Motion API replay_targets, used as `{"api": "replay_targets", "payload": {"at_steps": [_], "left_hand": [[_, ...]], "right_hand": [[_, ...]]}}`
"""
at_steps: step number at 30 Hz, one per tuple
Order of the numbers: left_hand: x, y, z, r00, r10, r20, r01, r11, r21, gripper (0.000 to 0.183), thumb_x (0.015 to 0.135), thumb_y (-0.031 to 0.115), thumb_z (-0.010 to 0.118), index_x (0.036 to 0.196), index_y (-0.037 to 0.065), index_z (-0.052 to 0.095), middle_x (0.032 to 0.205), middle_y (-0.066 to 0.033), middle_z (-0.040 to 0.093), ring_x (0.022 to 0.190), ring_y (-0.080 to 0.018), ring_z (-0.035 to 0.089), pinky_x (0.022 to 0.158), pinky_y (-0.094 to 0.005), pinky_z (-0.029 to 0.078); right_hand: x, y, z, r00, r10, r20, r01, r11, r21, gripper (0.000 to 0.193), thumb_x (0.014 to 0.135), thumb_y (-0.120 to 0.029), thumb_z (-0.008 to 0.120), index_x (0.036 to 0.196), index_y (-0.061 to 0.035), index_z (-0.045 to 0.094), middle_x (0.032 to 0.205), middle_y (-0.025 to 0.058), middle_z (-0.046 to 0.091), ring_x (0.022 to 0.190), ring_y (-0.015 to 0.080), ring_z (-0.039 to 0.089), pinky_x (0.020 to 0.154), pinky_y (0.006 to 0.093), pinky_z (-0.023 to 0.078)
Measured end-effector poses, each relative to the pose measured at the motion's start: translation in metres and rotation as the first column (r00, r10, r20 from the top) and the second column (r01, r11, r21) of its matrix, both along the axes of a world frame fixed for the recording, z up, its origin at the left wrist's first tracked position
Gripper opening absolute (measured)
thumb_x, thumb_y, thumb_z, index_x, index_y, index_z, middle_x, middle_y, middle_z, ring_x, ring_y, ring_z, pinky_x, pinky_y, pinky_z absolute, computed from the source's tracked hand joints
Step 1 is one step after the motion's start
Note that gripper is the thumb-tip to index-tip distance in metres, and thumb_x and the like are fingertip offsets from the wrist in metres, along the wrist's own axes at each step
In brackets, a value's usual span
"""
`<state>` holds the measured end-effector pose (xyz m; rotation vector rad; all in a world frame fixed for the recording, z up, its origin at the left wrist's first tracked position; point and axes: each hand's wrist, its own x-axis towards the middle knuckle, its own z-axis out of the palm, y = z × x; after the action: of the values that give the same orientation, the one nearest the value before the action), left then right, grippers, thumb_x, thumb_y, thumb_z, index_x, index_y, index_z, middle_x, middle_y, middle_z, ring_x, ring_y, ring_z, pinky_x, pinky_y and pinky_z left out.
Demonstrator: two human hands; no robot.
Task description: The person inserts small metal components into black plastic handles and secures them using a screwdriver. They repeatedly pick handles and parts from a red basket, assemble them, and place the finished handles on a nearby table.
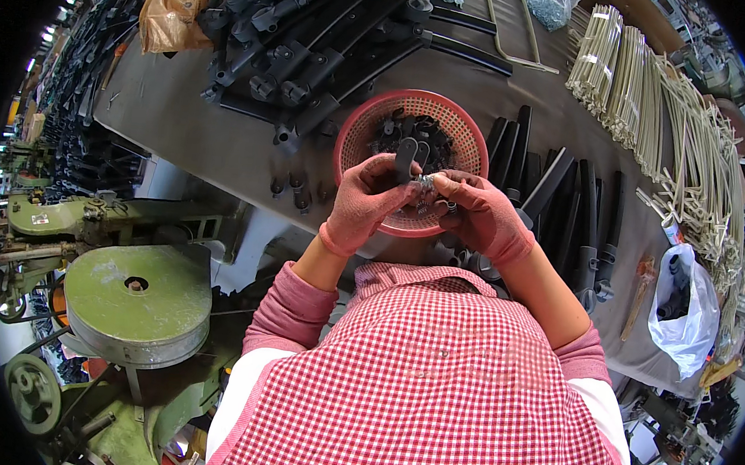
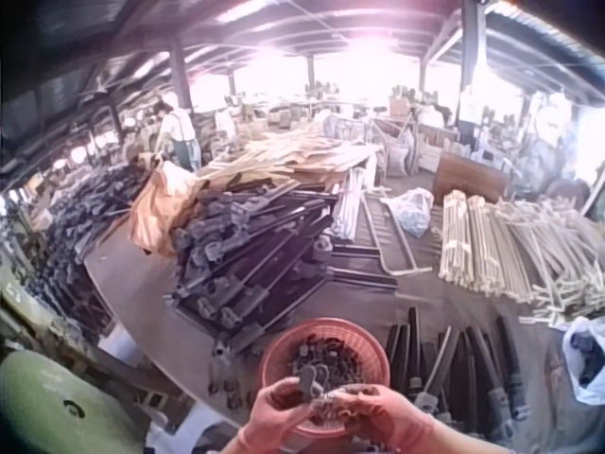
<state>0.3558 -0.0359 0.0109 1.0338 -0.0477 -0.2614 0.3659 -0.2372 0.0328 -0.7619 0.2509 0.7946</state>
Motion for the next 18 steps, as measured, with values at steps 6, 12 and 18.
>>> {"api": "replay_targets", "payload": {"at_steps": [6, 12, 18], "left_hand": [[-0.0035, -0.0016, 0.0005, 0.996, 0.058, -0.066, -0.06, 0.998, -0.03, 0.012, 0.091, 0.001, 0.064, 0.103, -0.002, 0.065, 0.089, -0.0072, 0.068, 0.074, -0.0131, 0.067, 0.066, -0.0265, 0.059], [0.0014, -0.0062, -0.0039, 0.973, 0.174, -0.149, -0.181, 0.983, -0.037, 0.011, 0.094, 0.004, 0.063, 0.103, -0.001, 0.064, 0.086, -0.0074, 0.067, 0.071, -0.0135, 0.067, 0.065, -0.0269, 0.059], [0.0021, -0.0038, -0.0015, 0.982, 0.162, -0.095, -0.167, 0.985, -0.046, 0.011, 0.092, 0.005, 0.065, 0.101, -0.002, 0.064, 0.086, -0.0065, 0.068, 0.071, -0.0128, 0.068, 0.065, -0.0267, 0.059]], "right_hand": [[-0.0055, 0.0062, 0.0063, 0.962, -0.102, 0.254, 0.151, 0.972, -0.18, 0.029, 0.089, -0.011, 0.072, 0.113, 0.0025, 0.065, 0.093, 0.0026, 0.066, 0.076, 0.0081, 0.06, 0.068, 0.0208, 0.052], [-0.0017, 0.008, 0.0005, 0.942, -0.262, 0.208, 0.293, 0.947, -0.132, 0.03, 0.09, -0.012, 0.072, 0.116, 0.0009, 0.064, 0.095, 0.0022, 0.068, 0.072, 0.0049, 0.057, 0.062, 0.0186, 0.047], [-0.0002, 0.0027, 0.0007, 0.962, -0.227, 0.152, 0.234, 0.972, -0.027, 0.023, 0.091, -0.011, 0.07, 0.111, -0.0009, 0.065, 0.095, 0.0042, 0.069, 0.074, 0.0067, 0.06, 0.064, 0.0198, 0.051]]}}
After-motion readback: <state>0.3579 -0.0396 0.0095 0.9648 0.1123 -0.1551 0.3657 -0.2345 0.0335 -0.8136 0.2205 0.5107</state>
